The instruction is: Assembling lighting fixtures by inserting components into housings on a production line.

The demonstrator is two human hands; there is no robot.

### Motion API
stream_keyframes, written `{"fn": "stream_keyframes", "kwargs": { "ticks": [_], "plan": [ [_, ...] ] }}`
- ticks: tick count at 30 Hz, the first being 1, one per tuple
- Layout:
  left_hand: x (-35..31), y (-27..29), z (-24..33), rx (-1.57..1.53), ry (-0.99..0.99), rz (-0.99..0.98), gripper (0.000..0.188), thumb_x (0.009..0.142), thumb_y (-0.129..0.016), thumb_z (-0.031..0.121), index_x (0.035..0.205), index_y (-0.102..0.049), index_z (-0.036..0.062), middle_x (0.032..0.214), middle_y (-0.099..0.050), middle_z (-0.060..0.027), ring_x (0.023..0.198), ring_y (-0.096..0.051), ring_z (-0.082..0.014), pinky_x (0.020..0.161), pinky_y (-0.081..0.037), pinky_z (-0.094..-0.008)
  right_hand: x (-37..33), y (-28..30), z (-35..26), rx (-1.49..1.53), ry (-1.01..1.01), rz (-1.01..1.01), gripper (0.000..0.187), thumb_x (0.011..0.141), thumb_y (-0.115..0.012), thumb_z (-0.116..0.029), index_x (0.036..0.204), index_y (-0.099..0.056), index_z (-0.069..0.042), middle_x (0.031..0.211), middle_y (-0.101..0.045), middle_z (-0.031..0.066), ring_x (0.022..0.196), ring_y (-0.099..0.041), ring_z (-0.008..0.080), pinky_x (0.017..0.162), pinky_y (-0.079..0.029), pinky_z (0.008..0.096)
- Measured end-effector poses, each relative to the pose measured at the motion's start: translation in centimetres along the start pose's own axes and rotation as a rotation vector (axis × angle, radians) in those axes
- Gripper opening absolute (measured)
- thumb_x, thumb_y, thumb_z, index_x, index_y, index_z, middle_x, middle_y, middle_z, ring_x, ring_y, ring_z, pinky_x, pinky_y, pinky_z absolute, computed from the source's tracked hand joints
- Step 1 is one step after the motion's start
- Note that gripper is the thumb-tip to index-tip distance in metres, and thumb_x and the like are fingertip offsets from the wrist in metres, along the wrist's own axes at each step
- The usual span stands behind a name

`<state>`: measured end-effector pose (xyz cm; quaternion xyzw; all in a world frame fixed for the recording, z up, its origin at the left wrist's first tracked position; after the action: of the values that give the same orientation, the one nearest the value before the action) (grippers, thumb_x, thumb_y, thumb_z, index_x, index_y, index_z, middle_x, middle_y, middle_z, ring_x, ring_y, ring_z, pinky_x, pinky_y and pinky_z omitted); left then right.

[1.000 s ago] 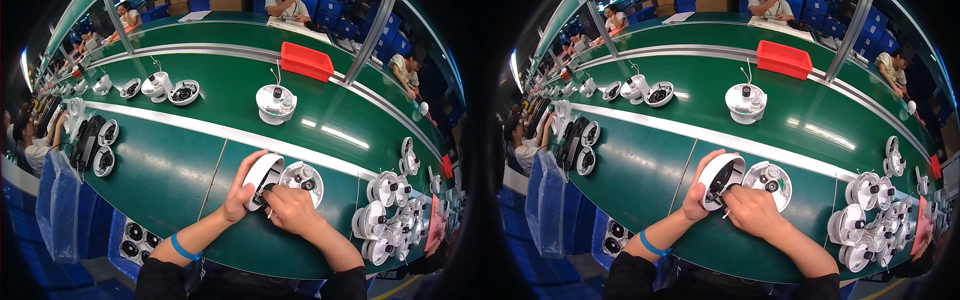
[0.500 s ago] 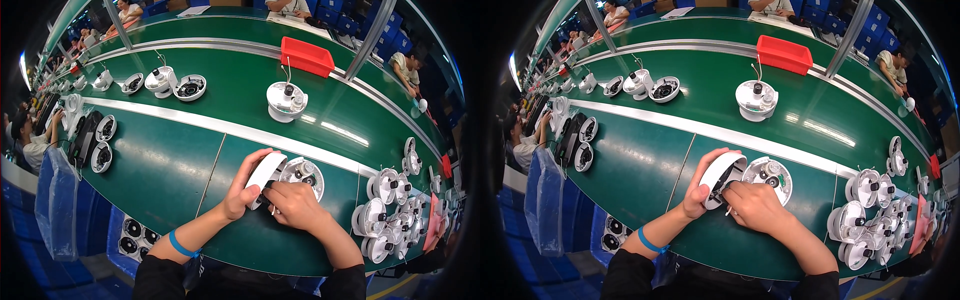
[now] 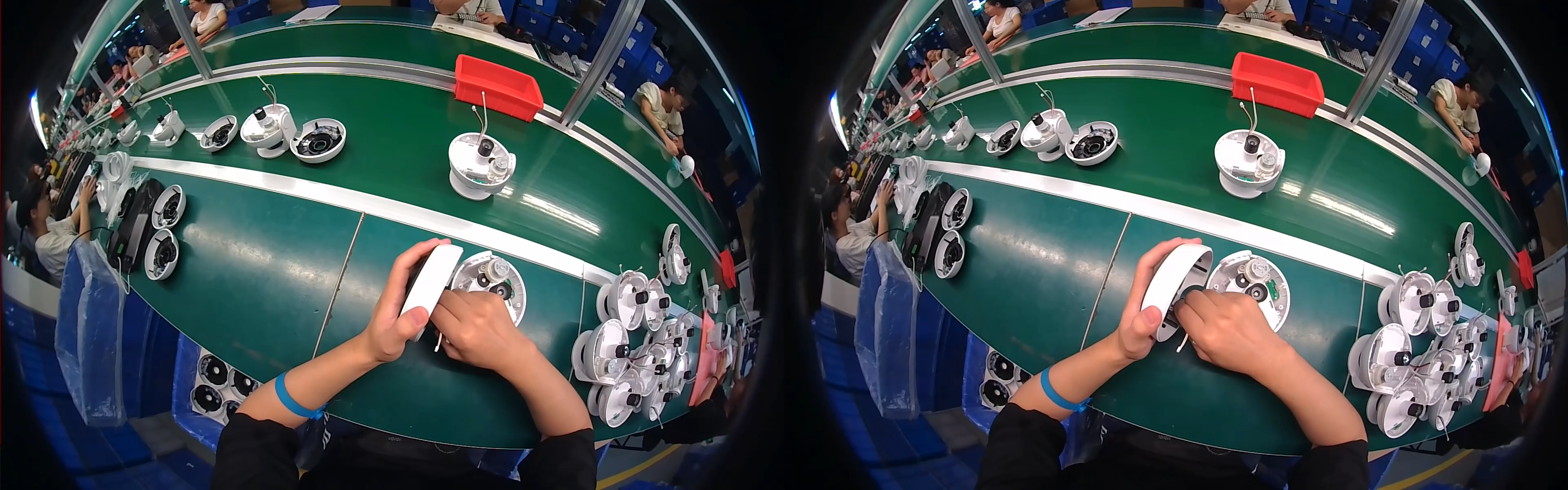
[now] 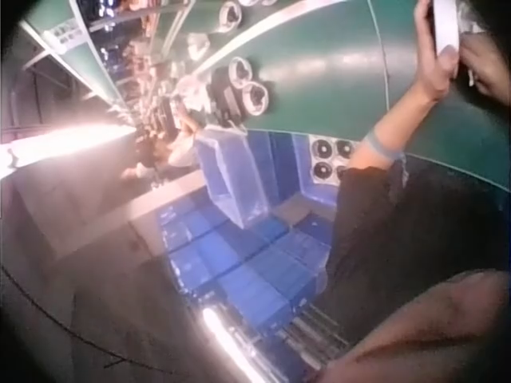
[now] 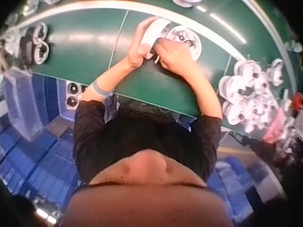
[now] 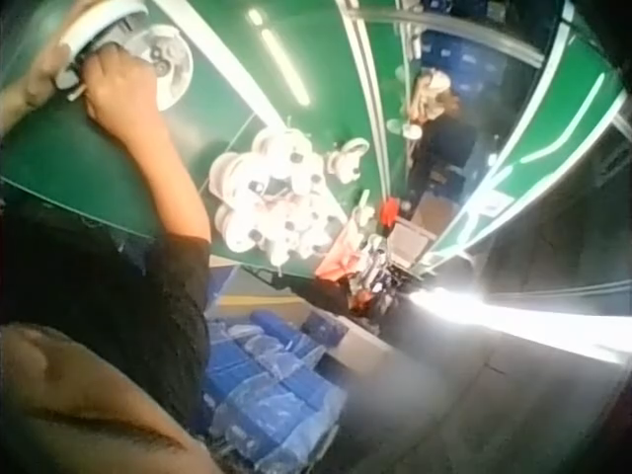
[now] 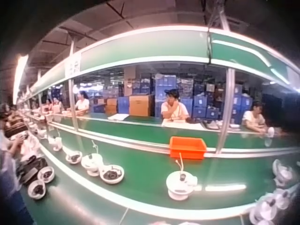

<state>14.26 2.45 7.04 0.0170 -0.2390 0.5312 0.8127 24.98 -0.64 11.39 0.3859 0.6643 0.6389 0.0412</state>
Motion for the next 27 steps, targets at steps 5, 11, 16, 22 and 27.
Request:
{"fn": "stream_keyframes", "kwargs": {
  "ticks": [5, 11, 16, 22, 27],
  "plan": [
    [0.1, 0.4, -1.2, -0.191, 0.065, 0.071, 0.093, 0.096, -0.054, 0.061, 0.161, -0.019, 0.0043, 0.156, -0.042, -0.0212, 0.142, -0.046, -0.0321, 0.119, -0.035, -0.0446, 0.0, 0.6, -0.2, 0.007, -0.053, -0.024, 0.022, 0.076, -0.069, -0.007, 0.098, -0.067, -0.004, 0.082, -0.061, 0.0069, 0.069, -0.067, 0.0227, 0.055, -0.053, 0.0367],
    [0.7, 1.6, -1.8, -0.562, 0.256, 0.176, 0.082, 0.102, -0.049, 0.052, 0.164, -0.019, 0.0074, 0.156, -0.044, -0.0175, 0.142, -0.049, -0.0307, 0.118, -0.042, -0.0477, -0.3, 2.4, 1.0, 0.403, -0.266, 0.240, 0.035, 0.072, -0.073, 0.003, 0.106, -0.070, -0.002, 0.096, -0.071, 0.0128, 0.078, -0.072, 0.0307, 0.066, -0.059, 0.0385],
    [1.0, 1.1, -1.2, -0.501, 0.195, 0.163, 0.083, 0.102, -0.049, 0.056, 0.163, -0.021, 0.0068, 0.159, -0.041, -0.0189, 0.143, -0.047, -0.0317, 0.117, -0.043, -0.0484, -0.5, 1.7, 0.6, 0.391, -0.185, 0.238, 0.033, 0.070, -0.068, 0.007, 0.102, -0.070, 0.002, 0.090, -0.072, 0.0140, 0.081, -0.072, 0.0301, 0.072, -0.059, 0.0372],
    [0.9, 1.4, -1.1, -0.449, 0.201, 0.159, 0.083, 0.103, -0.047, 0.058, 0.162, -0.023, 0.0059, 0.161, -0.036, -0.0210, 0.144, -0.045, -0.0336, 0.115, -0.045, -0.0494, 0.1, 2.0, 0.2, 0.391, -0.224, 0.265, 0.030, 0.072, -0.072, 0.003, 0.102, -0.072, 0.000, 0.090, -0.071, 0.0126, 0.085, -0.070, 0.0318, 0.072, -0.058, 0.0396],
    [0.7, 0.8, -0.7, -0.471, 0.149, 0.099, 0.082, 0.102, -0.056, 0.052, 0.160, -0.025, 0.0039, 0.162, -0.035, -0.0170, 0.142, -0.047, -0.0290, 0.115, -0.044, -0.0438, -0.8, 1.5, 0.1, 0.393, -0.294, 0.273, 0.029, 0.068, -0.070, 0.003, 0.097, -0.072, 0.002, 0.084, -0.069, 0.0144, 0.076, -0.068, 0.0316, 0.068, -0.056, 0.0401]
  ]
}}
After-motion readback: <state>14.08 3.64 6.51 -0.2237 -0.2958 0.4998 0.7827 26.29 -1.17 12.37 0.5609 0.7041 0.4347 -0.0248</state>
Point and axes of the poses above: each hand's wrist, its own x-axis towards the middle knuckle, its own y-axis out of the back of the hand, z = x × y, the point moved 7 cm from there along x, towards the middle knuckle
